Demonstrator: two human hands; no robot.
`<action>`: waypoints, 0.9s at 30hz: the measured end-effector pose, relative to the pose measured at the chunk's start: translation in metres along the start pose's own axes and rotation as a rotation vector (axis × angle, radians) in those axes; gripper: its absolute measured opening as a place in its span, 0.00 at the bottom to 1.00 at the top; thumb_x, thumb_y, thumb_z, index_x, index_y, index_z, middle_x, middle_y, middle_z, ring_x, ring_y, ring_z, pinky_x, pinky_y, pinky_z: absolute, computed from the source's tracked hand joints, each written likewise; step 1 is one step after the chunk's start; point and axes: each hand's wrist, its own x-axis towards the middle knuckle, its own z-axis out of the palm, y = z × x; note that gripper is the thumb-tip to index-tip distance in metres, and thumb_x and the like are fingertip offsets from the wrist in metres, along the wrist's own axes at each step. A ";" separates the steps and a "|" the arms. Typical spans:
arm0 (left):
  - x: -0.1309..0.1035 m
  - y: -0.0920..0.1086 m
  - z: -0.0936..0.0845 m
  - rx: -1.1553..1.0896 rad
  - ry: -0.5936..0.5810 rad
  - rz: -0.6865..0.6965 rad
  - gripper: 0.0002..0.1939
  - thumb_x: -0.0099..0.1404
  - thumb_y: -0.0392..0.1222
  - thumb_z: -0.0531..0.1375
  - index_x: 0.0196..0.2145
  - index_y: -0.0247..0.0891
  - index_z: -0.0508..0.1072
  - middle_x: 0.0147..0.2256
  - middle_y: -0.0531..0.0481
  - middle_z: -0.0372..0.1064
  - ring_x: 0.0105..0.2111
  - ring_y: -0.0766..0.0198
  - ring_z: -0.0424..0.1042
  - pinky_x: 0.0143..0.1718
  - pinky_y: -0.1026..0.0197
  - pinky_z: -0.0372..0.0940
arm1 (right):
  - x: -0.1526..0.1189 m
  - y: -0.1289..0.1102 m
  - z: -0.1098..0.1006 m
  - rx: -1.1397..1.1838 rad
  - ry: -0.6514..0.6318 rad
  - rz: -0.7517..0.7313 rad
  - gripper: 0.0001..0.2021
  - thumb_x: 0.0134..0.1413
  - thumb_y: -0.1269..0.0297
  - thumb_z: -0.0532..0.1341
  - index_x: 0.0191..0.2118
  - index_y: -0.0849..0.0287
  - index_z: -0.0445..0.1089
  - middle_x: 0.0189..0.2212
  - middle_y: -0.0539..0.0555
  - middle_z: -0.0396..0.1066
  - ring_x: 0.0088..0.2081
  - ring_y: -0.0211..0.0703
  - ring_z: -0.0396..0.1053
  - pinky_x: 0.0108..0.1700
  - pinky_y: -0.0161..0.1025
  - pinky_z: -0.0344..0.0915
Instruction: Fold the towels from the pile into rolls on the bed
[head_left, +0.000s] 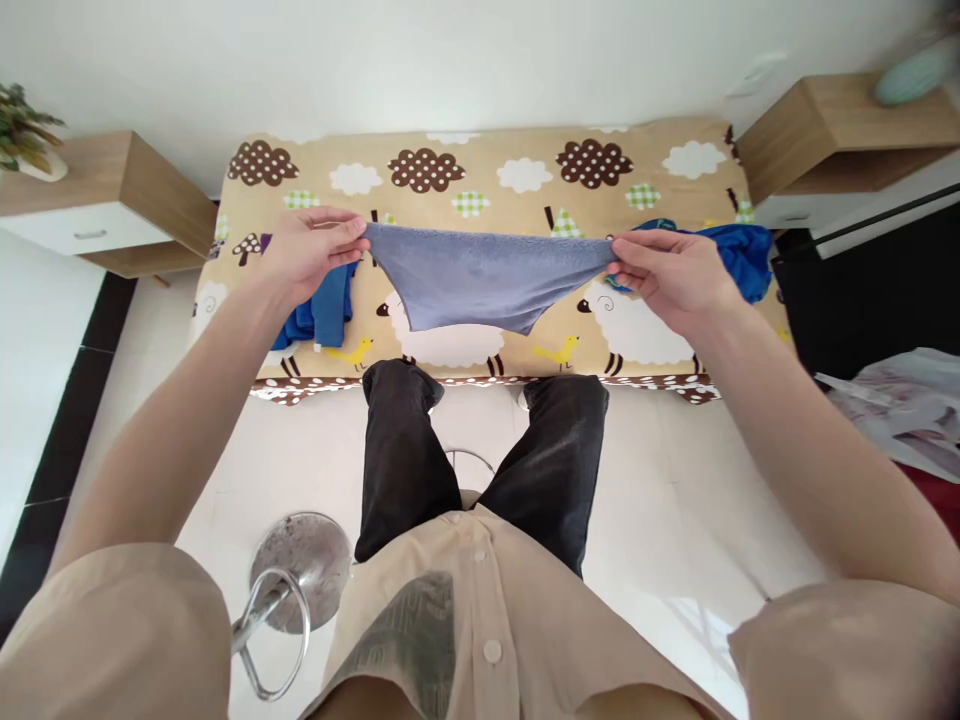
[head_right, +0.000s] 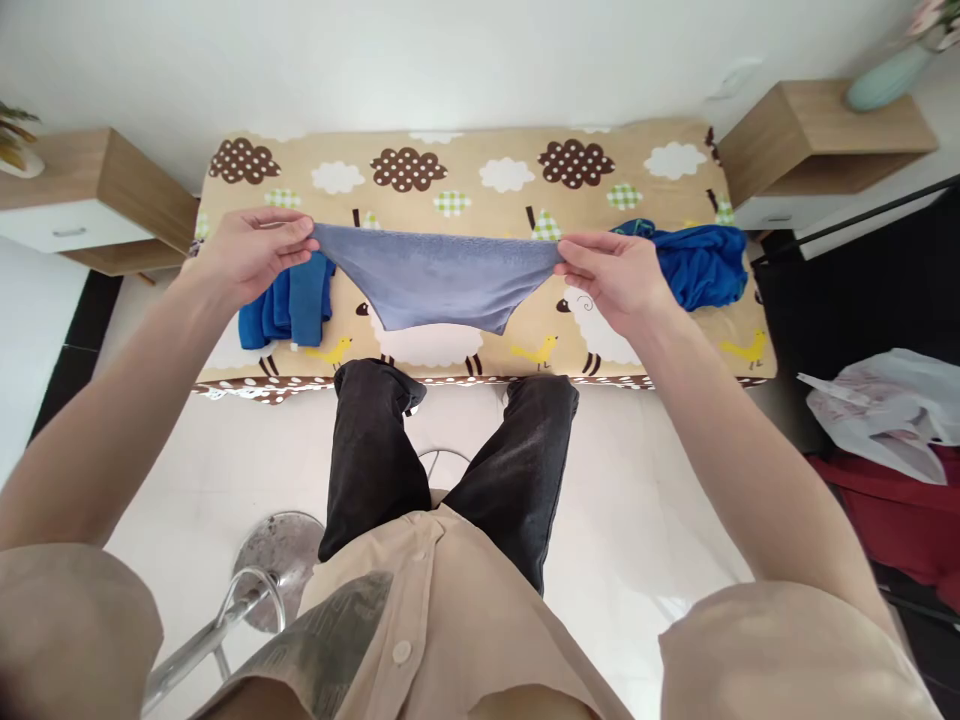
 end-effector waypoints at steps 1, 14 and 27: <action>-0.002 -0.001 -0.001 -0.004 0.000 -0.012 0.15 0.62 0.34 0.70 0.45 0.26 0.75 0.32 0.51 0.78 0.36 0.70 0.77 0.52 0.52 0.75 | -0.002 0.000 0.001 0.003 0.014 0.023 0.08 0.40 0.67 0.80 0.27 0.50 0.84 0.31 0.57 0.79 0.29 0.42 0.77 0.40 0.44 0.78; 0.053 -0.046 0.001 -0.002 -0.126 -0.017 0.13 0.61 0.33 0.76 0.36 0.31 0.75 0.32 0.47 0.77 0.34 0.65 0.79 0.57 0.50 0.72 | 0.044 0.029 0.022 -0.107 0.033 0.143 0.08 0.53 0.74 0.77 0.32 0.61 0.78 0.27 0.52 0.76 0.31 0.37 0.76 0.42 0.38 0.76; 0.136 0.014 0.006 0.160 -0.076 0.539 0.14 0.67 0.32 0.71 0.46 0.19 0.77 0.35 0.47 0.79 0.33 0.64 0.81 0.48 0.47 0.76 | 0.141 -0.014 0.072 -0.240 0.114 -0.464 0.08 0.69 0.57 0.68 0.39 0.49 0.69 0.36 0.50 0.75 0.34 0.38 0.73 0.46 0.40 0.74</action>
